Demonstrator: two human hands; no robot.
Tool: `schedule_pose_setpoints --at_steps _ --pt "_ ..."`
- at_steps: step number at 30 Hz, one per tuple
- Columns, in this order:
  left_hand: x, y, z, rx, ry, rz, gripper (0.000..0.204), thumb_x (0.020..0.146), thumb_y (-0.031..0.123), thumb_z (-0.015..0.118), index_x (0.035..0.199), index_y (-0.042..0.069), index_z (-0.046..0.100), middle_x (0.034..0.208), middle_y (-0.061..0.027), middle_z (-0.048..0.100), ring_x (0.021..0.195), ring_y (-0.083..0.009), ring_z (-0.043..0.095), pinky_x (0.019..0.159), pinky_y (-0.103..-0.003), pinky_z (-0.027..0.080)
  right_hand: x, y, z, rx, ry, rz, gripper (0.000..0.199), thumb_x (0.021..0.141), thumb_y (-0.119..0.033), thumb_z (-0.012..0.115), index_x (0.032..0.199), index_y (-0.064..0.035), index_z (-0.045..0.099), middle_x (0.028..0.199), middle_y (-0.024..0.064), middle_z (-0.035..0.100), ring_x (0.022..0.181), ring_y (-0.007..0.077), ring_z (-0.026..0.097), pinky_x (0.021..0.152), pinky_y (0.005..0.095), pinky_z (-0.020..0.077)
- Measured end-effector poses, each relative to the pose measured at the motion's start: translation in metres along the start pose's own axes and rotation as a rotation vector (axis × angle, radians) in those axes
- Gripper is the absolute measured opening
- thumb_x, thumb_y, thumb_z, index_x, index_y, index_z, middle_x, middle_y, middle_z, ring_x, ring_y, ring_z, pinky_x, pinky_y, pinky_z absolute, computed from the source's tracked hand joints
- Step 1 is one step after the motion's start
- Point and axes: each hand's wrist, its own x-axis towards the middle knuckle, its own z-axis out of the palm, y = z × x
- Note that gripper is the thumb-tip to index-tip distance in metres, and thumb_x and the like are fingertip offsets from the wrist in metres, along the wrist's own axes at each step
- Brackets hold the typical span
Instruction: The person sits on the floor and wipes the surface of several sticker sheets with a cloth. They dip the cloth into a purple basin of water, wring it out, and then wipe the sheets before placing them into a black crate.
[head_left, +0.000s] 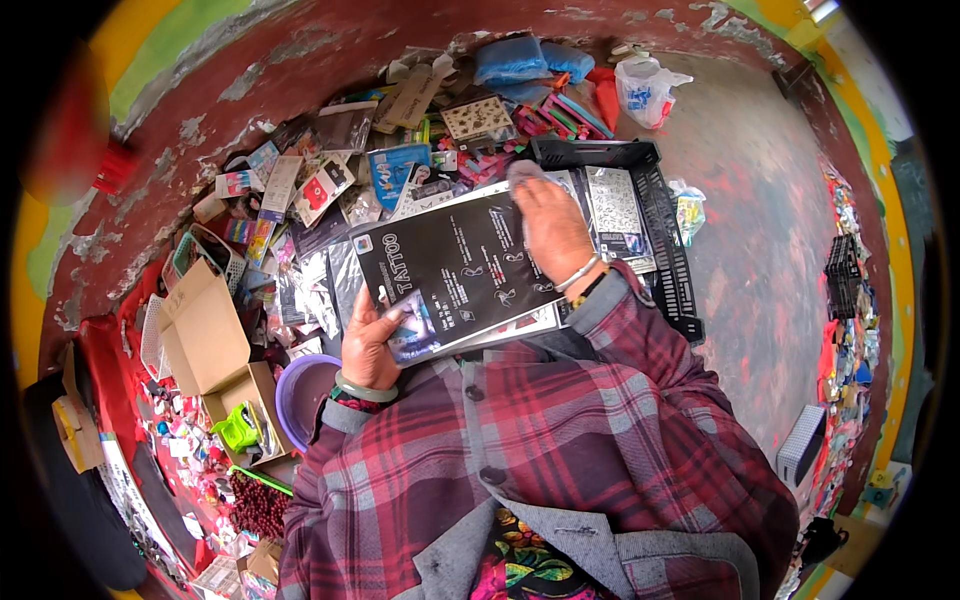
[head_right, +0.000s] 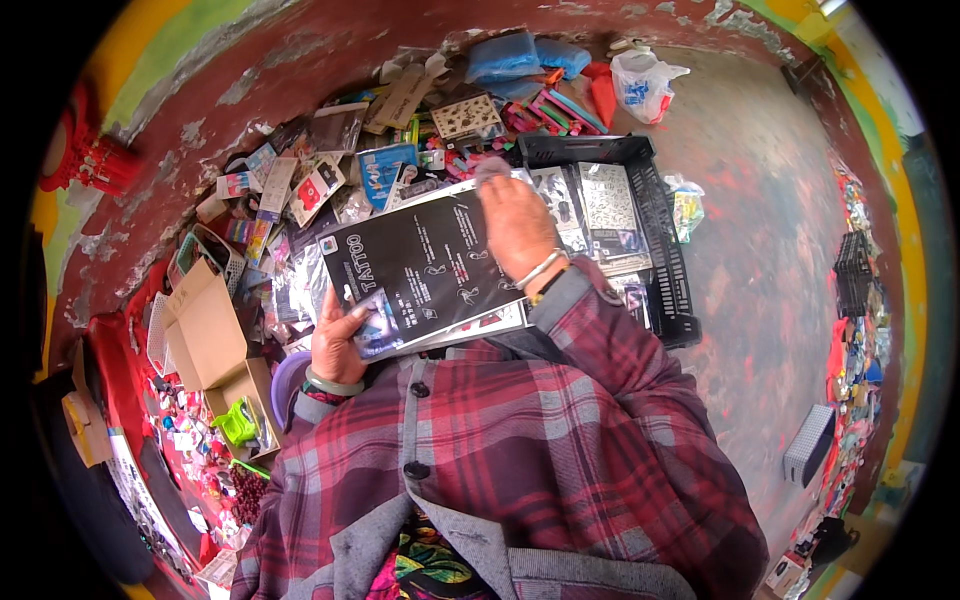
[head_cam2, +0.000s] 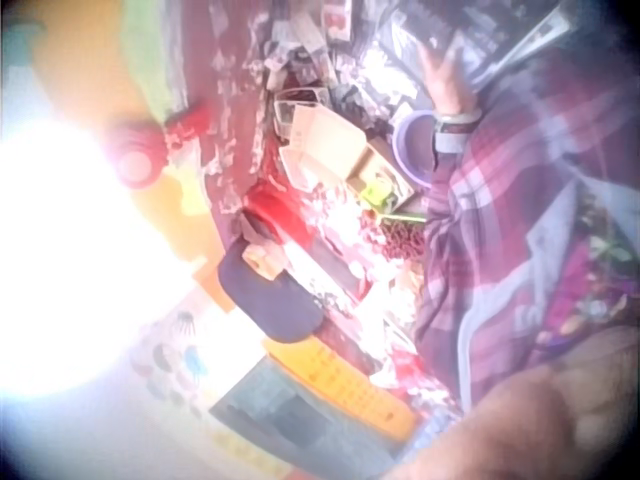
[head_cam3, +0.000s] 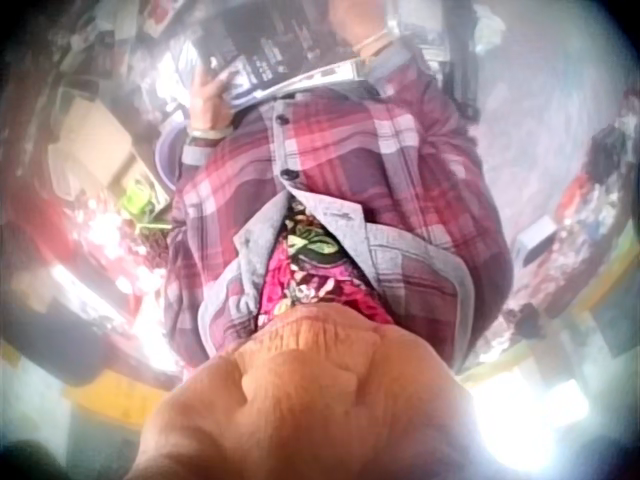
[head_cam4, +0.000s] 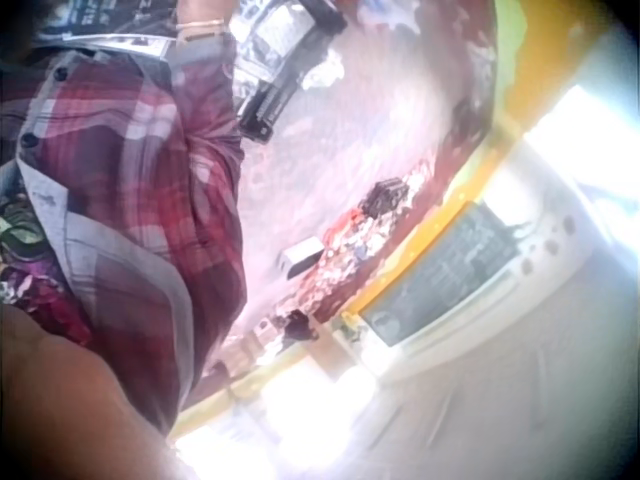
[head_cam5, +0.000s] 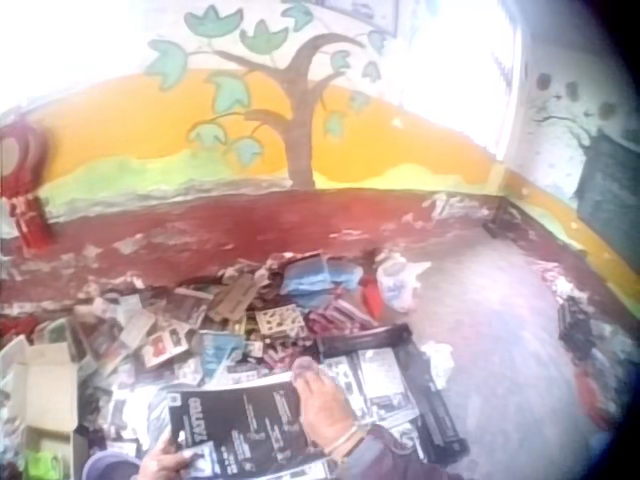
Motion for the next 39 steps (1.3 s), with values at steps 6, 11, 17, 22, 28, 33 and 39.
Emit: schedule_pose_setpoints --at_steps 6,11,17,22,28,33,39 --pt "0.004 -0.001 -0.008 -0.041 -0.014 -0.023 0.063 0.081 -0.011 0.042 0.140 0.007 0.031 0.127 -0.0134 0.051 0.110 -0.0267 0.057 0.090 -0.039 0.050 -0.048 0.082 -0.008 -0.053 -0.072 0.186 0.031 0.075 0.000 0.051 0.104 -0.0011 0.060 0.102 0.0144 0.061 0.087 0.0335 0.056 0.079 0.0408 0.0459" --pt "0.004 0.002 -0.010 -0.137 -0.053 -0.057 0.060 0.084 -0.005 0.041 0.141 0.005 0.029 0.129 -0.0129 0.050 0.113 -0.0269 0.055 0.095 -0.040 0.047 -0.004 0.053 -0.060 -0.003 0.198 0.151 0.042 0.077 0.002 0.052 0.118 -0.0026 0.057 0.118 0.0152 0.058 0.105 0.0340 0.053 0.090 0.0398 0.0435" --pt "0.008 0.000 -0.014 -0.340 0.061 -0.126 0.049 0.096 0.049 0.040 0.122 0.008 0.049 0.119 -0.0141 0.056 0.108 -0.0308 0.057 0.093 -0.047 0.048 0.024 -0.082 -0.046 0.694 0.080 -0.384 0.036 0.082 -0.002 0.053 0.117 -0.0043 0.059 0.119 0.0134 0.058 0.109 0.0282 0.056 0.093 0.0389 0.0443" --pt "0.006 0.001 -0.024 -0.301 0.140 -0.197 0.047 0.093 0.054 0.045 0.109 0.010 0.046 0.097 -0.0141 0.059 0.096 -0.0289 0.059 0.084 -0.044 0.050 -0.008 -0.122 -0.006 0.911 -0.394 -0.589 0.041 0.080 -0.012 0.060 0.121 -0.0108 0.057 0.127 0.0083 0.054 0.119 0.0260 0.050 0.096 0.0389 0.0410" --pt "0.009 -0.004 -0.017 -0.082 -0.006 -0.090 0.040 0.093 0.022 0.052 0.128 0.005 0.042 0.114 -0.0126 0.057 0.103 -0.0260 0.058 0.087 -0.042 0.050 -0.023 -0.088 -0.017 0.585 -0.421 -0.495 0.045 0.079 -0.014 0.059 0.123 -0.0135 0.055 0.131 0.0044 0.052 0.126 0.0231 0.044 0.096 0.0383 0.0380" --pt "0.006 -0.002 -0.004 -0.030 0.035 -0.078 0.055 0.082 -0.014 0.042 0.134 0.003 0.038 0.122 -0.0114 0.055 0.107 -0.0236 0.058 0.091 -0.036 0.049 -0.041 -0.057 -0.032 0.299 -0.321 -0.268 0.040 0.080 -0.011 0.051 0.119 -0.0113 0.059 0.129 0.0064 0.053 0.123 0.0231 0.047 0.094 0.0376 0.0383" --pt "0.007 -0.003 -0.007 0.006 0.060 -0.057 0.057 0.082 -0.013 0.043 0.136 0.003 0.036 0.124 -0.0125 0.053 0.106 -0.0256 0.058 0.091 -0.039 0.050 -0.038 -0.006 -0.029 0.171 -0.074 -0.060 0.035 0.077 -0.003 0.051 0.112 -0.0028 0.058 0.115 0.0121 0.057 0.109 0.0309 0.052 0.091 0.0408 0.0428"
